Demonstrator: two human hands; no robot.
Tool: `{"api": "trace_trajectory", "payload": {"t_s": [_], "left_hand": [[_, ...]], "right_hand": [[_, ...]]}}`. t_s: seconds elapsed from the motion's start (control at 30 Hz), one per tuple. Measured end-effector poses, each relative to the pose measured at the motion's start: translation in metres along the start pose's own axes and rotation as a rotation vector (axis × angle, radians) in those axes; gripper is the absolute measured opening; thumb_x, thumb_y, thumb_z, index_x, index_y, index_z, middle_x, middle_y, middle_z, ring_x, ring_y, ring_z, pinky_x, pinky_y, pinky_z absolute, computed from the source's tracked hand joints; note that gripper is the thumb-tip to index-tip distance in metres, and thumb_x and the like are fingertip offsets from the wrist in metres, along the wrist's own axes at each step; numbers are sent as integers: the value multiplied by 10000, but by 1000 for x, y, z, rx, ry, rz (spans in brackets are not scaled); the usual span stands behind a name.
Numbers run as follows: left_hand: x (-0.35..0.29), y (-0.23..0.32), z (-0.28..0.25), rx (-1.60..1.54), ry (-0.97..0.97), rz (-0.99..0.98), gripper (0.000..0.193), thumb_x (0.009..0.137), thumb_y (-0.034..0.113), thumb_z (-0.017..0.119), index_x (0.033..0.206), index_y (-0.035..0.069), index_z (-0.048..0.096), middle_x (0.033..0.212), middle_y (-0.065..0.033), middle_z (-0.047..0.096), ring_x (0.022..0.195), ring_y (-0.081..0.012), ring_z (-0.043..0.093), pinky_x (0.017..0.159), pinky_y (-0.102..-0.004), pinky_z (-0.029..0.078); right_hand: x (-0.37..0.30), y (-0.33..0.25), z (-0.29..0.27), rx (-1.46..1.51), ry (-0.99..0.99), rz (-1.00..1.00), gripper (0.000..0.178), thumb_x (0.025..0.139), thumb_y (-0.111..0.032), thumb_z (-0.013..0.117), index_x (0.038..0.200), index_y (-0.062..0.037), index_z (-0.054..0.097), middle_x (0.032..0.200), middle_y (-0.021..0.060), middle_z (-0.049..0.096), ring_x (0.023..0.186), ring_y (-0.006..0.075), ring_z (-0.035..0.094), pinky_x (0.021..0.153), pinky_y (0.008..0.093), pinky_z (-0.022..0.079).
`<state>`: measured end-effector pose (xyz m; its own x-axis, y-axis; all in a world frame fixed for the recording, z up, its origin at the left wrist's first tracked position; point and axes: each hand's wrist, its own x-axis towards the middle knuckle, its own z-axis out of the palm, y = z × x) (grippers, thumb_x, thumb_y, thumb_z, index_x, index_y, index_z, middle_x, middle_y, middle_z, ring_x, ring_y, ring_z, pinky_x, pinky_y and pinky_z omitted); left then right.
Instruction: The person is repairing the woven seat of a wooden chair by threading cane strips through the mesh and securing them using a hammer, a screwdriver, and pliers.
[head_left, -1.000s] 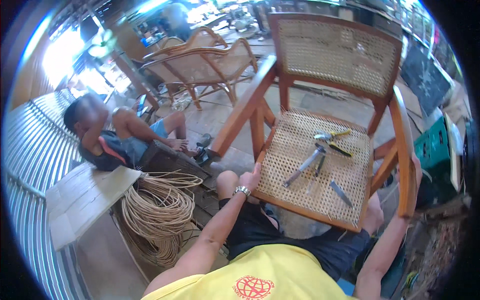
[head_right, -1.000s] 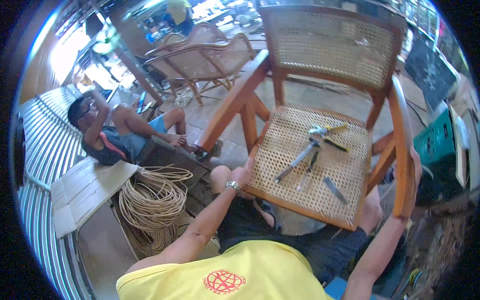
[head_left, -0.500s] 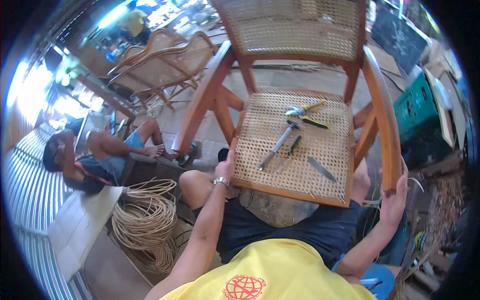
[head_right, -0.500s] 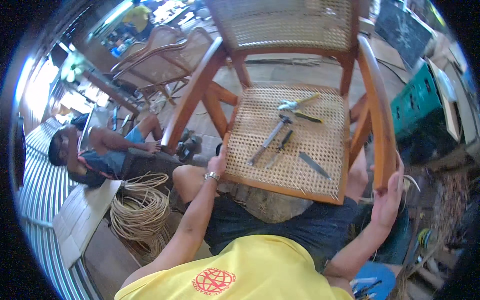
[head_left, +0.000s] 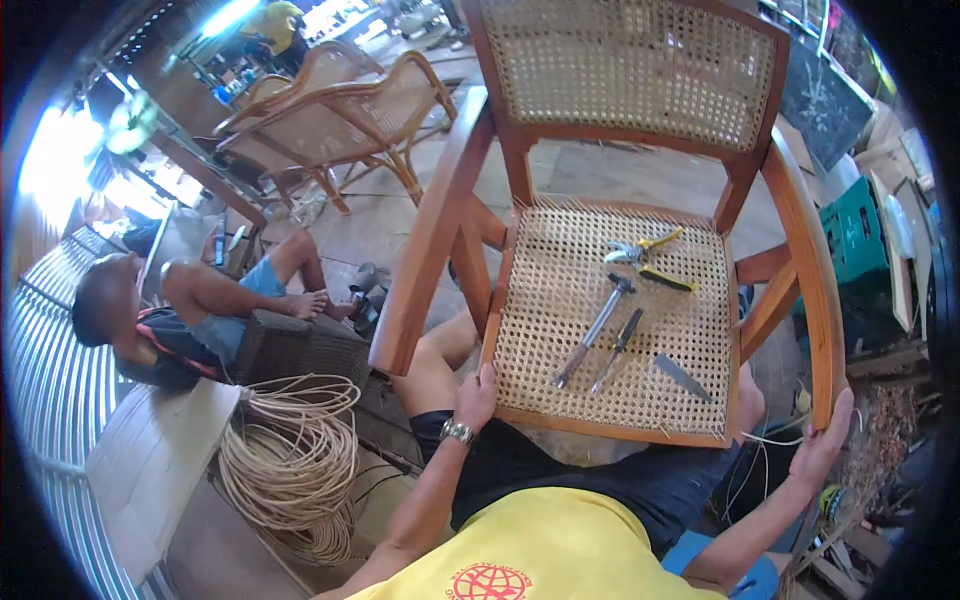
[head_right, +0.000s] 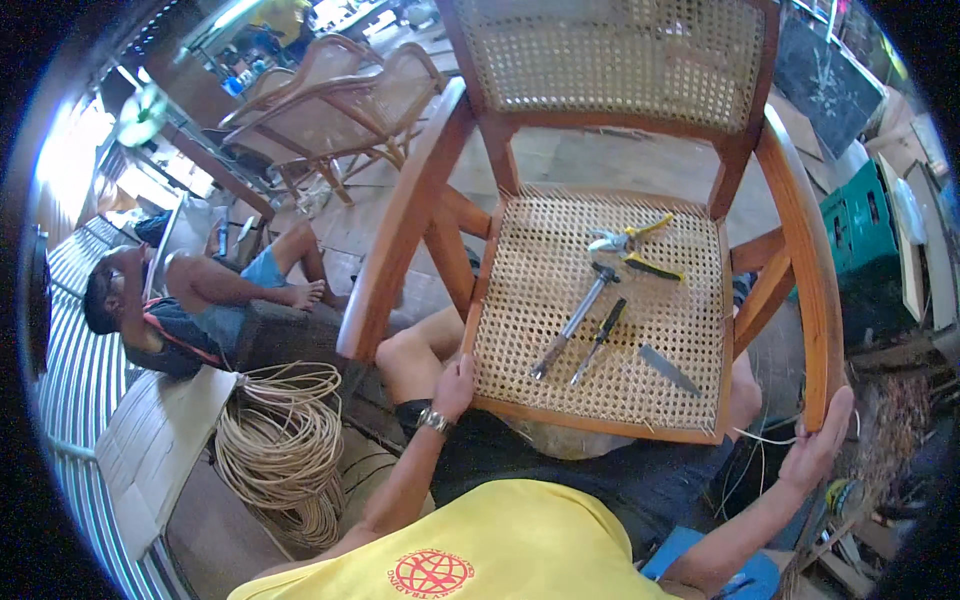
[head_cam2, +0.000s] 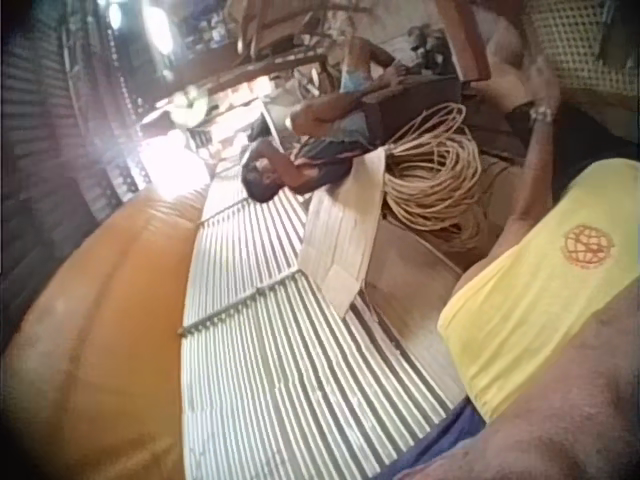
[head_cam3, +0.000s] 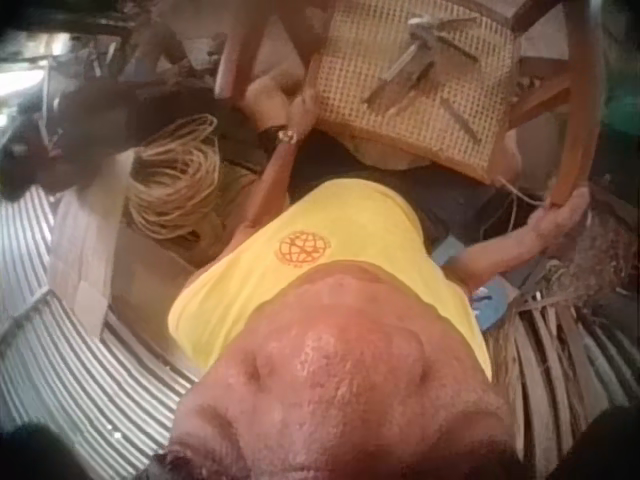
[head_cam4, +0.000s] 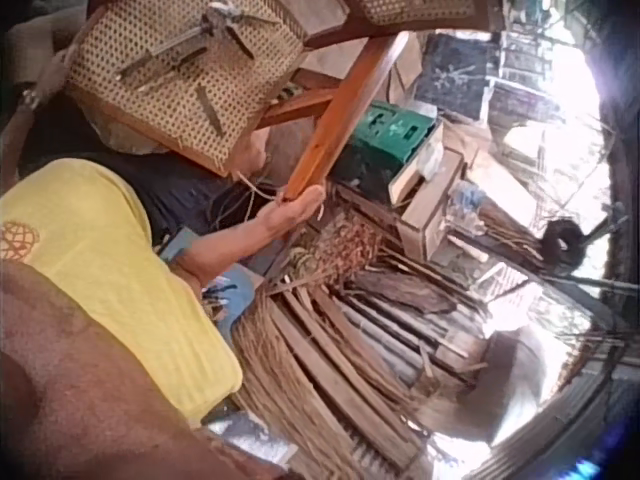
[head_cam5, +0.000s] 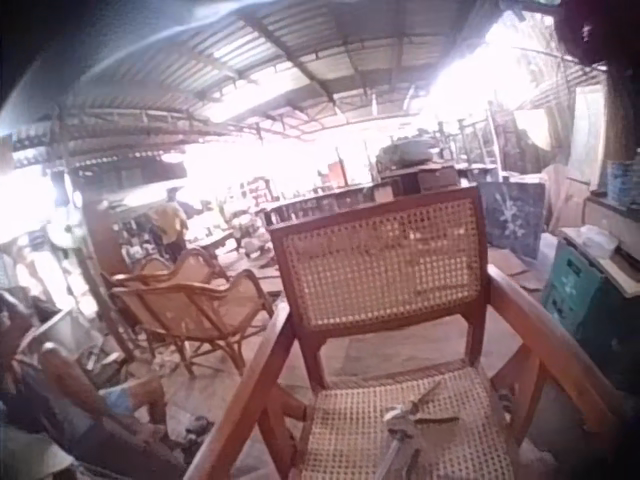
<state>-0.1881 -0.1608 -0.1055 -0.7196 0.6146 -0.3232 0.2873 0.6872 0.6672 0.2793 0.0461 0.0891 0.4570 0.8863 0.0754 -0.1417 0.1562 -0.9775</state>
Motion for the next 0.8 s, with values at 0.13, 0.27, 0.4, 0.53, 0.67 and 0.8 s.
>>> {"api": "trace_trajectory", "payload": {"t_s": [0.13, 0.27, 0.4, 0.53, 0.67, 0.8], "left_hand": [[-61, 30, -7, 145, 348, 464, 435, 969, 276, 653, 1288, -3, 555, 1256, -260, 607, 1147, -444, 596, 938, -506, 487], [-105, 98, -22, -54, 146, 584, 515, 921, 242, 727, 1334, -1, 537, 1365, -228, 555, 1275, -397, 530, 1042, -471, 435], [-126, 139, -2, -465, -514, 535, 629, 844, 218, 819, 1363, 17, 527, 1410, -203, 529, 1329, -326, 494, 1101, -433, 397], [-133, 121, 31, -634, -1175, 579, 591, 816, 172, 842, 1320, 33, 569, 1252, -104, 624, 1161, -210, 599, 976, -343, 497], [-120, 100, -1, -491, -1260, 416, 269, 886, 125, 763, 1113, 15, 670, 1062, -77, 659, 994, -148, 600, 835, -302, 497], [-109, 58, -93, -360, -684, 373, 115, 946, 113, 689, 958, -1, 689, 854, -23, 635, 738, -75, 527, 650, -253, 424]], "right_hand": [[-16, -53, -20, -583, 57, -432, 497, 1071, -489, 414, 1203, -42, 588, 875, -11, 550, 654, 24, 408, 547, 173, 286], [-61, -82, 8, -328, -105, -198, 588, 1060, -542, 375, 1151, -11, 611, 741, -20, 462, 623, 67, 382, 565, 209, 316], [-126, -41, 52, -292, -966, 159, 511, 1088, -457, 385, 1067, -27, 660, 760, 25, 565, 682, 115, 515, 627, 253, 417], [-190, 20, 82, -129, -1259, 487, 802, 998, -719, 239, 1153, -20, 599, 727, 13, 516, 639, 84, 461, 589, 233, 370], [-188, 22, 85, 34, -1149, 641, 908, 948, -781, 177, 1132, -11, 623, 712, 7, 509, 628, 83, 470, 575, 223, 355], [-133, 33, 58, -125, -1028, 454, 826, 1012, -701, 149, 1110, -31, 622, 678, -13, 488, 615, 79, 422, 585, 237, 355]]}}
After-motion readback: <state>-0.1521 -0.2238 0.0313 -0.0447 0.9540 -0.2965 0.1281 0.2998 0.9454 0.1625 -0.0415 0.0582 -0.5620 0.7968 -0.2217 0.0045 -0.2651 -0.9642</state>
